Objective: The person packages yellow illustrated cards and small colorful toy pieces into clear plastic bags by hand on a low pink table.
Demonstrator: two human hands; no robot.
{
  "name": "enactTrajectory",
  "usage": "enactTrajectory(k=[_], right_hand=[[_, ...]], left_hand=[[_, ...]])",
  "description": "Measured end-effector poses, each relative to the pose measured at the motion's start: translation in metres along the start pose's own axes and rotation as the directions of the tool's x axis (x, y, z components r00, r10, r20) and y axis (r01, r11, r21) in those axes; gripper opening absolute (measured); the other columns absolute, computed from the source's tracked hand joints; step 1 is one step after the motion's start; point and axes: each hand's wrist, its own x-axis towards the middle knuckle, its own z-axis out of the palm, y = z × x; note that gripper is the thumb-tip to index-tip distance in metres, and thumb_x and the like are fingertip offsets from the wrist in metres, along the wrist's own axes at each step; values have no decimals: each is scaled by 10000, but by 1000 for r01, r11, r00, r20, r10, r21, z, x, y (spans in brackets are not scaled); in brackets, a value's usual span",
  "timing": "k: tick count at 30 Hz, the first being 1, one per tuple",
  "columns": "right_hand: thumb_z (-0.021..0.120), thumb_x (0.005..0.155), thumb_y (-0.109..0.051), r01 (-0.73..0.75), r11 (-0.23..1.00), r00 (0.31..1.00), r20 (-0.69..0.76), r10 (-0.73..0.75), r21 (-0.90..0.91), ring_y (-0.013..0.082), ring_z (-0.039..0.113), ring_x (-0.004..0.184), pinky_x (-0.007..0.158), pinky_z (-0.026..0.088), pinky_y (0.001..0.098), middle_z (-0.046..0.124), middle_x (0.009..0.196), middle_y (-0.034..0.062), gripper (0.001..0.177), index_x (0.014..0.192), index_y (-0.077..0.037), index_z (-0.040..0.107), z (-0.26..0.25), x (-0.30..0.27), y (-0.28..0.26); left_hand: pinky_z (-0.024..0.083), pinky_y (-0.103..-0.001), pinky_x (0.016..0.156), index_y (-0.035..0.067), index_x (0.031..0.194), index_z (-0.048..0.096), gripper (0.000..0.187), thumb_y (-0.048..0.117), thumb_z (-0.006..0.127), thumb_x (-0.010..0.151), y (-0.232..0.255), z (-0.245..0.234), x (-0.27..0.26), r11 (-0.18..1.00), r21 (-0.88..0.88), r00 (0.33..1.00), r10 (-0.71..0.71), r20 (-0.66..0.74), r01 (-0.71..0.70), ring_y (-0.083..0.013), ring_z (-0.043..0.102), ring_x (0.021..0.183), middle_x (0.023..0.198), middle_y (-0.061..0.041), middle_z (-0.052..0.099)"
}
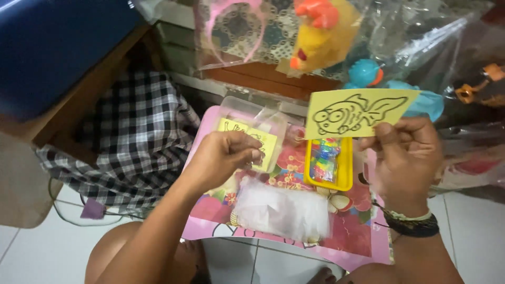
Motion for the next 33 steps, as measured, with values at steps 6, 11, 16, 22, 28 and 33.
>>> enactTrajectory(k=[6,11,16,22,28,33], right_hand=[[620,1035,35,8,1000,998,55,-8,-12,169,688,702,682,599,251,639,886,78,180,1064,-66,474,2,-5,8],[659,971,58,-69,997,992,105,67,15,159,696,696,669,599,250,686,879,90,179,1037,-58,540,1,-4,20],[688,950,65,-2,997,989,150,13,-77,238,741,602,649,640,348,678,720,174,93,992,64,605,3,-1,24],[712,907,74,-67,990,970,225,94,-126,191,720,593,612,635,316,680,727,165,122,1007,78,642,8,-3,24],[675,970,58,-96,979,977,171,127,-177,168,699,596,607,621,283,647,768,148,99,1052,90,629,-8,9,23],[696,924,68,-133,960,950,246,195,-246,156,693,633,612,610,277,659,778,136,117,1041,73,685,2,-1,20]], left_hand=[[626,-256,685,-46,988,777,130,2,724,879,3,25,-14,1000,-10,996,6,88,-6,-149,742,701,792,-114,797],[629,-287,734,-78,1060,758,214,41,717,886,-2,28,-14,994,-111,992,-1,129,15,-180,759,789,927,-157,827],[656,-416,878,-76,1175,703,264,12,676,927,-7,24,-13,994,-110,986,-7,168,25,-298,774,991,1051,-251,796],[670,-400,856,-69,1127,730,219,-3,683,924,-21,29,-11,997,-62,980,-31,196,44,-280,779,962,1036,-249,798],[657,-367,876,-33,1236,693,298,-6,642,943,-9,31,-15,997,-81,979,7,205,10,-244,768,1011,1092,-201,794],[658,-378,890,-43,1196,702,261,5,653,943,-22,37,-12,996,-76,979,-22,205,38,-232,757,997,1077,-204,792]])
